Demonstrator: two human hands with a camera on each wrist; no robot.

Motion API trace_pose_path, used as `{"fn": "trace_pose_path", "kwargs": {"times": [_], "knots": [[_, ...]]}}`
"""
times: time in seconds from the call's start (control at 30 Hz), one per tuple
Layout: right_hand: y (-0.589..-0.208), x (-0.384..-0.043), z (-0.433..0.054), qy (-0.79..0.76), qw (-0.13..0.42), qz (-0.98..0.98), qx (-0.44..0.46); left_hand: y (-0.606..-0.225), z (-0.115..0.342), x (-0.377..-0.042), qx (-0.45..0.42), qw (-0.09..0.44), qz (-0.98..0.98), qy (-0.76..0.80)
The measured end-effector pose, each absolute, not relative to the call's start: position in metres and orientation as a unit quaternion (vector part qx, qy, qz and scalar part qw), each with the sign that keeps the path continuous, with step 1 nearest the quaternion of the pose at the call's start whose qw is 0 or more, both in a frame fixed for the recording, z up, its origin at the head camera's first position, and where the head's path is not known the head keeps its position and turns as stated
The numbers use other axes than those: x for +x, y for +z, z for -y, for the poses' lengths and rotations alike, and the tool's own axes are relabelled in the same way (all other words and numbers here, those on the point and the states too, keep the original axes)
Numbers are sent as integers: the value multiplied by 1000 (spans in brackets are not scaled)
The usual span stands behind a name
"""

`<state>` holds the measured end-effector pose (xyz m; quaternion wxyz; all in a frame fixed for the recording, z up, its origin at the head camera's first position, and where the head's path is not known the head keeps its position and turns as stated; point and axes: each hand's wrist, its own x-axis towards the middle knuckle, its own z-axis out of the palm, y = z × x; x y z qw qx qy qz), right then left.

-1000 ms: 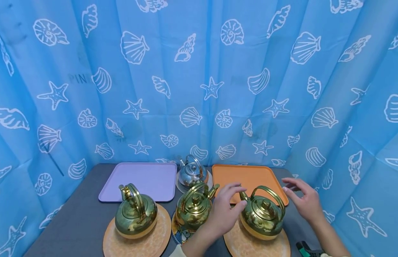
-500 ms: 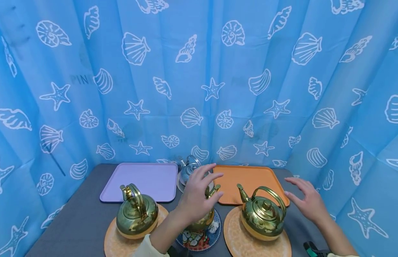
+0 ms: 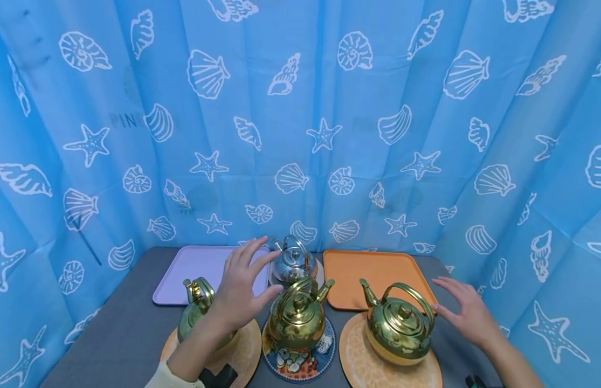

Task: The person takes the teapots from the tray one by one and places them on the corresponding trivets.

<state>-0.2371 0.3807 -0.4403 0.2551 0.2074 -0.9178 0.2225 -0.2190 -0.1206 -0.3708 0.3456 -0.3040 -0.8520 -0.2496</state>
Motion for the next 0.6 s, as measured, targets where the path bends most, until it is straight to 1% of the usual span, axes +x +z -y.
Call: {"fn": "trace_pose_path", "kwargs": {"times": [0.1,0.33,0.53,0.6], "knots": [[-447,-236,-385,207,253,923,204,-375,139,-218,-306,356,851,-236],[-459,-232,-390,179,238,939,174,-390,184,-212,-281,361,861,-224],[-468,-226,-394,167,223,947,159,-403,223,-206,-263,389,858,-208],[-471,-225,-396,167,223,947,157,-408,236,-204,-251,391,862,-202]]}}
